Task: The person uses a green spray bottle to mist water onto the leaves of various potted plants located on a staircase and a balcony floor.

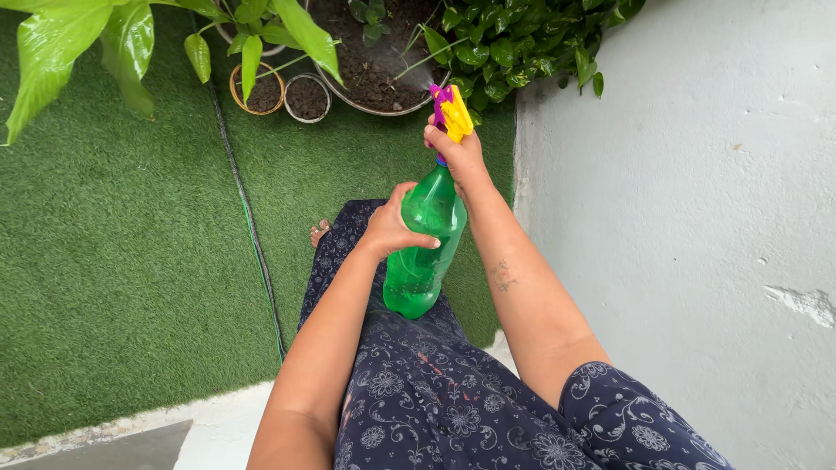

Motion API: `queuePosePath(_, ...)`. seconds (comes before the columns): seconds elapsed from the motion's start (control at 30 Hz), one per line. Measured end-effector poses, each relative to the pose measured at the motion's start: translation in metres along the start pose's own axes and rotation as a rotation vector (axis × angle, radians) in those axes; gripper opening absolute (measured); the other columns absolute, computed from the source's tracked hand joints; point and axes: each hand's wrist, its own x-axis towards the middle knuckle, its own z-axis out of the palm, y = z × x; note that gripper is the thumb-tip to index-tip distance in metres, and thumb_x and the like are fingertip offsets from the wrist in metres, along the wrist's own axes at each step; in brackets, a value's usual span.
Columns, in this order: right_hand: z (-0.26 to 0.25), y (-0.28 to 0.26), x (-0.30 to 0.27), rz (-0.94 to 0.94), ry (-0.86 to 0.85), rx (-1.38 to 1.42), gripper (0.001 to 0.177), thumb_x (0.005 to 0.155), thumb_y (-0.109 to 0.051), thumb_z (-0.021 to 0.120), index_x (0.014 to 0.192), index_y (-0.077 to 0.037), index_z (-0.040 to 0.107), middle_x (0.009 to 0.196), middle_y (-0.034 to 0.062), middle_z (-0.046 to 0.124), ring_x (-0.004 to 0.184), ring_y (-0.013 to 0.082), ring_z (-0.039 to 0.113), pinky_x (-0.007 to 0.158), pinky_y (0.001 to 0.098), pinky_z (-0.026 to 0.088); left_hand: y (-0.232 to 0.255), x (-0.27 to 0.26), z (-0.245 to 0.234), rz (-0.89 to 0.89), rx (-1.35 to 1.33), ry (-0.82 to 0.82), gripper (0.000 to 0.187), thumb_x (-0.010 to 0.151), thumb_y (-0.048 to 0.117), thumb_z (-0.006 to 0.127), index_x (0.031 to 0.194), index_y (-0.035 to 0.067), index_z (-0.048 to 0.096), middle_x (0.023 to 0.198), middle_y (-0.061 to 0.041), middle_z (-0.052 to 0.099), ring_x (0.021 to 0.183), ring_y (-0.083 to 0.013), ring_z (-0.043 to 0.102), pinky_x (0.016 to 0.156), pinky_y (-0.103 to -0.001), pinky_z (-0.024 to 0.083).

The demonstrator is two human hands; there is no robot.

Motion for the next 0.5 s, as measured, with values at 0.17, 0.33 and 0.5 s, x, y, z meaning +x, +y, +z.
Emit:
queuePosePath(0.17,-0.036,0.01,0.003,0.127,0.1,-0.047,0.024,0.087,-0.018,0.076,0.101,-0.005,0.063,0.081,0.0021,0.063,0.069,0.0125,0.06,0.064,0.03,0.052,0.004,0.014,0.031,-0.044,-0.06,-0.049,0.116,0.041,0.033,0.097,0.144,0.02,0.045,0.127,-0.008,0.07,0.121,-0.026,0.067,0.106,-0.039,0.05)
queuePosePath(0.33,-0.063,0.005,0.002,0.063,0.098,-0.072,0.024,0.085,-0.018,0.076,0.106,-0.008,0.067,0.089,-0.002,0.068,0.078,0.0082,0.064,0.073,0.0244,0.052,0.008,0.029,0.058,-0.034,-0.132,-0.086,0.115,0.042,0.03,0.097,0.144,0.018,0.045,0.129,-0.007,0.069,0.123,-0.0247,0.066,0.107,-0.039,0.05)
queuePosePath(0.5,-0.086,0.009,0.007,0.108,0.097,-0.084,0.021,0.086,-0.019,0.076,0.099,-0.006,0.066,0.079,-0.0003,0.064,0.07,0.0107,0.06,0.066,0.0275,0.049,0.01,0.043,0.076,-0.073,-0.103,-0.107,0.119,0.043,0.029,0.097,0.147,0.017,0.041,0.13,-0.007,0.068,0.123,-0.0239,0.066,0.108,-0.038,0.049)
